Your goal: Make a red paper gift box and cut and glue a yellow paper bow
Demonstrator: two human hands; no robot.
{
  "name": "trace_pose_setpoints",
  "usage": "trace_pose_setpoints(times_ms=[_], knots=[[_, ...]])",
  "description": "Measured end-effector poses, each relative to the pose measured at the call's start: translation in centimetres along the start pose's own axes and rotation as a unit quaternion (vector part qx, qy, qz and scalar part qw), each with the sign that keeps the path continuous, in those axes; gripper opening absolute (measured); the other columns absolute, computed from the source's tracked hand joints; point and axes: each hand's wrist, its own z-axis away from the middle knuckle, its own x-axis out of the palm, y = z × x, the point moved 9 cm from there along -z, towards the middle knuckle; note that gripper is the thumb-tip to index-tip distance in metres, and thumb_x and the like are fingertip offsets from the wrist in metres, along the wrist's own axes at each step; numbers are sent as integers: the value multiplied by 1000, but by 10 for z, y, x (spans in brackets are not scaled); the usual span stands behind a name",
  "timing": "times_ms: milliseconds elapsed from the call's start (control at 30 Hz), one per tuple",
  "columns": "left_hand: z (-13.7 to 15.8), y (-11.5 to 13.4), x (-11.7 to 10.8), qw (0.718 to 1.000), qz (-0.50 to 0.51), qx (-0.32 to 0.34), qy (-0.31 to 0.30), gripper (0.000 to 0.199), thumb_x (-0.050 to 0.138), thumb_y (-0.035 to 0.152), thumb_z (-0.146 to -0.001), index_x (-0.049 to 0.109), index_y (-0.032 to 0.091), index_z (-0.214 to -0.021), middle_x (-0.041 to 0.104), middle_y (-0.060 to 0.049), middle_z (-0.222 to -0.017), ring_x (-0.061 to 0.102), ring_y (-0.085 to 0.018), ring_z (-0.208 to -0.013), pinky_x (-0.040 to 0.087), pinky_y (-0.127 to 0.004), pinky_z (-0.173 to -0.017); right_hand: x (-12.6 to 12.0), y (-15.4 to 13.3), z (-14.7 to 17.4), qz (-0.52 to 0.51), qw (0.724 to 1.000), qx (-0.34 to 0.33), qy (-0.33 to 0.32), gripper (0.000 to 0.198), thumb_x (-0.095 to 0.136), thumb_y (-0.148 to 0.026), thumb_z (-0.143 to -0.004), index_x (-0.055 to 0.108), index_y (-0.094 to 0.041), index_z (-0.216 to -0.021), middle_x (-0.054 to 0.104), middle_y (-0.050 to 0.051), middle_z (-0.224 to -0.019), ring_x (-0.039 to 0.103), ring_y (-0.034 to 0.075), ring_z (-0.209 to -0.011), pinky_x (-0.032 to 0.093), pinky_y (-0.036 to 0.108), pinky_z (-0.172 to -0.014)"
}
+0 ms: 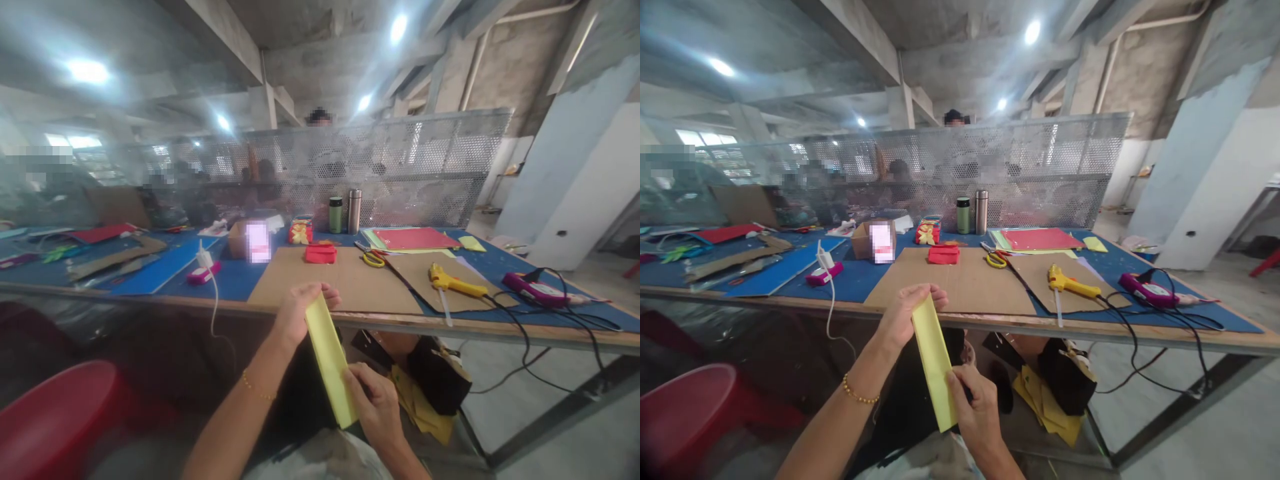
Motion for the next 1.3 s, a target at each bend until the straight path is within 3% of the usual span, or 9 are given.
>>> trace_pose_setpoints(times_ms=[200, 300, 400, 500, 800, 967, 1067, 1133, 1300], knots=[[-8, 30, -12, 996, -8, 91, 19, 28, 86, 35, -77, 73, 11, -84, 80, -13, -88, 78, -22, -85, 56, -36, -94, -8, 12, 1, -13, 999, 42, 12, 39, 59, -45, -94, 71, -21, -66, 63, 0, -55, 57, 15, -46, 43, 23, -44], [13, 6, -5, 997, -19, 81, 1, 48, 89, 52, -70, 74, 14, -95, 80, -12, -98, 76, -22, -90, 57, -32, -86, -25, 12, -11, -13, 996, 70, 58, 42, 60, -50, -92, 71, -21, -65, 61, 1, -55, 54, 15, -46, 42, 24, -44], [39, -47, 11, 991, -117, -14, -68, 55, 89, 59, -65, 75, 10, -87, 78, -13, -87, 72, -21, -80, 54, -29, -75, -32, 12, -18, -16, 993, 83, 84, 40, 62, -51, -91, 73, -20, -68, 64, 2, -56, 54, 16, -47, 42, 25, -44], [50, -72, 5, 985, -171, -6, -23, 52, 88, 59, -66, 74, 11, -79, 75, -9, -76, 67, -20, -72, 52, -28, -70, -32, 15, -16, -11, 992, 82, 100, 41, 63, -53, -90, 73, -20, -68, 67, 2, -58, 56, 16, -48, 44, 25, -45], [46, -80, -19, 976, -216, 15, 21, 45, 80, 57, -71, 70, 13, -69, 64, -4, -64, 58, -18, -63, 45, -27, -60, -3, 45, 10, -45, 984, 159, 70, 51, 60, -63, -89, 73, -19, -67, 59, 1, -53, 47, 13, -45, 37, 24, -41], [46, -75, -32, 967, -253, 17, 26, 45, 78, 56, -73, 69, 12, -70, 61, -2, -64, 48, -13, -59, 37, -24, -54, 12, 46, 6, -78, 980, 181, -21, 55, 60, -67, -87, 68, -18, -64, 57, 1, -54, 48, 13, -48, 39, 24, -43], [48, -71, -28, 963, -270, 6, -5, 47, 77, 58, -73, 70, 12, -71, 60, -2, -62, 48, -13, -57, 36, -24, -52, 9, 40, -12, -108, 976, 180, -61, 50, 62, -65, -87, 73, -17, -76, 65, 3, -62, 56, 16, -54, 47, 25, -50], [53, -74, -18, 955, -290, -13, -54, 49, 77, 60, -73, 71, 12, -71, 59, -2, -61, 47, -12, -56, 35, -24, -52, 0, 37, -26, -136, 973, 179, -47, 48, 68, -64, -83, 75, -17, -81, 69, 5, -69, 60, 18, -60, 51, 27, -54], [67, -88, -6, 935, -323, -69, -129, 54, 75, 65, -72, 71, 11, -72, 56, -2, -61, 44, -11, -54, 32, -24, -52, -21, 44, -48, -184, 960, 209, 11, 47, 79, -63, -73, 73, -17, -70, 67, 4, -64, 55, 16, -56, 47, 27, -50]])
